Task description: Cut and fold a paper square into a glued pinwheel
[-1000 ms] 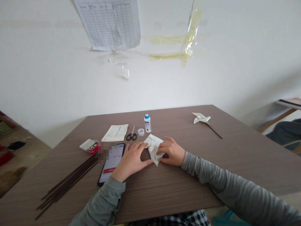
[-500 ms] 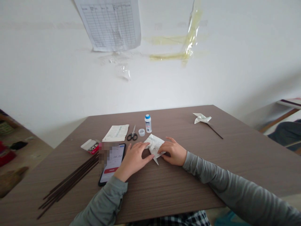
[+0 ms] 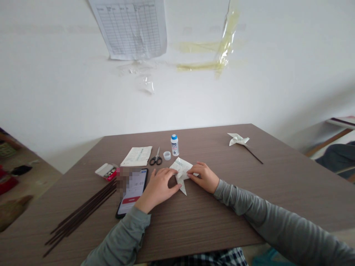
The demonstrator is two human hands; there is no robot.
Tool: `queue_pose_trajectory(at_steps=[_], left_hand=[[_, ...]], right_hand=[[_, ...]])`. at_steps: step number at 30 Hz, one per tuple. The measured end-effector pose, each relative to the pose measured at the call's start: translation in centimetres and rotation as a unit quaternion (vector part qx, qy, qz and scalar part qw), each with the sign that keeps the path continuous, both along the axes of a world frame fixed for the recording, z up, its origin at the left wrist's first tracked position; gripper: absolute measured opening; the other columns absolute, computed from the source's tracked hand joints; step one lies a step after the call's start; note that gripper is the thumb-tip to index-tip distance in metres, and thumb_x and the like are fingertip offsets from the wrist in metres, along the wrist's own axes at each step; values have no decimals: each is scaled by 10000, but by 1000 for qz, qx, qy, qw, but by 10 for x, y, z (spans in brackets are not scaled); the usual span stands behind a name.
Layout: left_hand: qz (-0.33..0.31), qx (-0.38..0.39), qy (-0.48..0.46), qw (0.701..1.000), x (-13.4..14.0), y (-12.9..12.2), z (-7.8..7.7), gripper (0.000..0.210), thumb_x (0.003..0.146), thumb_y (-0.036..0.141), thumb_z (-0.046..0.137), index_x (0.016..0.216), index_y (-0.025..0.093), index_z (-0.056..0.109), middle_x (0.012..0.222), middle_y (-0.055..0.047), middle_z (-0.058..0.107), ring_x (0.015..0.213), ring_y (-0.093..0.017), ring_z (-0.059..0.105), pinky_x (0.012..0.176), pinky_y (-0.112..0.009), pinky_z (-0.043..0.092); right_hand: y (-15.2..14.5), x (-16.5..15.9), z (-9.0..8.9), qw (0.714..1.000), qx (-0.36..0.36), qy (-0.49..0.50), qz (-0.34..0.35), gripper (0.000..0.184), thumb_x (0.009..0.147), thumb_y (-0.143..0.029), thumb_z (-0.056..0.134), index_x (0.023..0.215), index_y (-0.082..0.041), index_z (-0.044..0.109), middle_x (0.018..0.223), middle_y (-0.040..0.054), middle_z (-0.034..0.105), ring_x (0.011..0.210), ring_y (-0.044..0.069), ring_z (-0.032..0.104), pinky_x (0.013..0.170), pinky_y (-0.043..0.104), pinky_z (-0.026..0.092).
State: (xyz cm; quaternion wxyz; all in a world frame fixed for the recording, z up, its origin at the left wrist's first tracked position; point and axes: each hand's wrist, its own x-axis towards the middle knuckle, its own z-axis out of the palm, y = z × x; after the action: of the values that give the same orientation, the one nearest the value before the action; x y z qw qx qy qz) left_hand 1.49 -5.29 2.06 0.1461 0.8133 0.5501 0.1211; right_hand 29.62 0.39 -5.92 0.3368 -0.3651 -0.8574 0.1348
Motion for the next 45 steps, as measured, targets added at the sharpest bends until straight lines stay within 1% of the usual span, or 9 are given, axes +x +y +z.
queue_pose_trajectory(at_steps=[5, 9, 12, 17, 21, 27, 31, 38, 45], left_hand=[[3, 2, 7, 1000, 2, 0, 1, 449, 1127, 400, 856, 1561, 286, 867, 1743, -190, 859, 1733, -491, 729, 1549, -817, 440], [5, 3, 9, 1000, 2, 0, 1, 441, 1131, 418, 858, 1548, 276, 875, 1736, -198, 861, 1721, -502, 737, 1543, -819, 451], [8, 8, 5, 1000, 3, 0, 1, 426, 1130, 444, 868, 1522, 278, 888, 1716, -194, 870, 1708, -516, 743, 1542, -845, 437], [13, 11, 11, 1000, 5, 0, 2, 407, 1140, 426, 878, 1514, 267, 899, 1715, -204, 869, 1724, -522, 730, 1547, -851, 424], [19, 21, 5, 1000, 6, 0, 0, 407, 1121, 404, 923, 1501, 259, 908, 1714, -206, 868, 1732, -515, 726, 1545, -833, 439], [30, 60, -14, 998, 7, 2, -9, 316, 1086, 384, 986, 1381, 279, 944, 1621, -167, 916, 1661, -505, 779, 1539, -837, 448], [36, 74, -26, 996, 8, 6, -14, 172, 1159, 339, 893, 1310, 287, 957, 1551, -136, 945, 1595, -449, 823, 1523, -797, 482], [31, 80, -5, 996, 9, 9, -19, 167, 1152, 306, 881, 1297, 276, 957, 1544, -149, 947, 1579, -441, 829, 1503, -794, 507], [32, 75, -7, 997, 10, 8, -19, 197, 1133, 286, 884, 1314, 257, 956, 1555, -167, 937, 1587, -462, 825, 1517, -830, 477]], right_hand=[[1, -8, -7, 998, 10, 22, -64, 209, 1141, -227, 895, 1330, -314, 913, 1010, 29, 963, 1010, 308, 945, 1375, 701, 657], [-2, -15, -4, 995, 7, -2, -96, 147, 1145, -202, 872, 1231, -313, 914, 1086, 50, 970, 1094, 334, 942, 1425, 788, 578], [-5, -17, 0, 994, 14, -33, -107, 151, 1162, -189, 855, 1161, -317, 935, 1103, 61, 958, 1142, 347, 924, 1446, 783, 535], [-6, -17, 2, 992, 28, -63, -101, 196, 1187, -180, 837, 1132, -321, 960, 1128, 68, 952, 1142, 335, 887, 1451, 747, 522], [-8, -16, 1, 992, 44, -75, -95, 152, 1192, -226, 860, 1156, -322, 973, 1165, 67, 958, 1186, 328, 872, 1470, 721, 505], [-13, -19, 2, 990, 57, -81, -96, 156, 1167, -225, 865, 1163, -325, 984, 1182, 57, 964, 1217, 344, 878, 1508, 775, 433], [-14, -20, 2, 989, 70, -90, -97, 169, 1144, -205, 869, 1157, -329, 983, 1168, 58, 968, 1209, 360, 885, 1512, 795, 422], [-16, -21, 6, 987, 56, -109, -103, 305, 1155, -214, 854, 1394, -345, 991, 1231, 80, 963, 1271, 380, 875, 1515, 805, 417], [-18, -23, 9, 985, 51, -131, -96, 322, 1200, -232, 806, 1390, -381, 1020, 1258, 91, 930, 1283, 367, 837, 1502, 809, 425]])
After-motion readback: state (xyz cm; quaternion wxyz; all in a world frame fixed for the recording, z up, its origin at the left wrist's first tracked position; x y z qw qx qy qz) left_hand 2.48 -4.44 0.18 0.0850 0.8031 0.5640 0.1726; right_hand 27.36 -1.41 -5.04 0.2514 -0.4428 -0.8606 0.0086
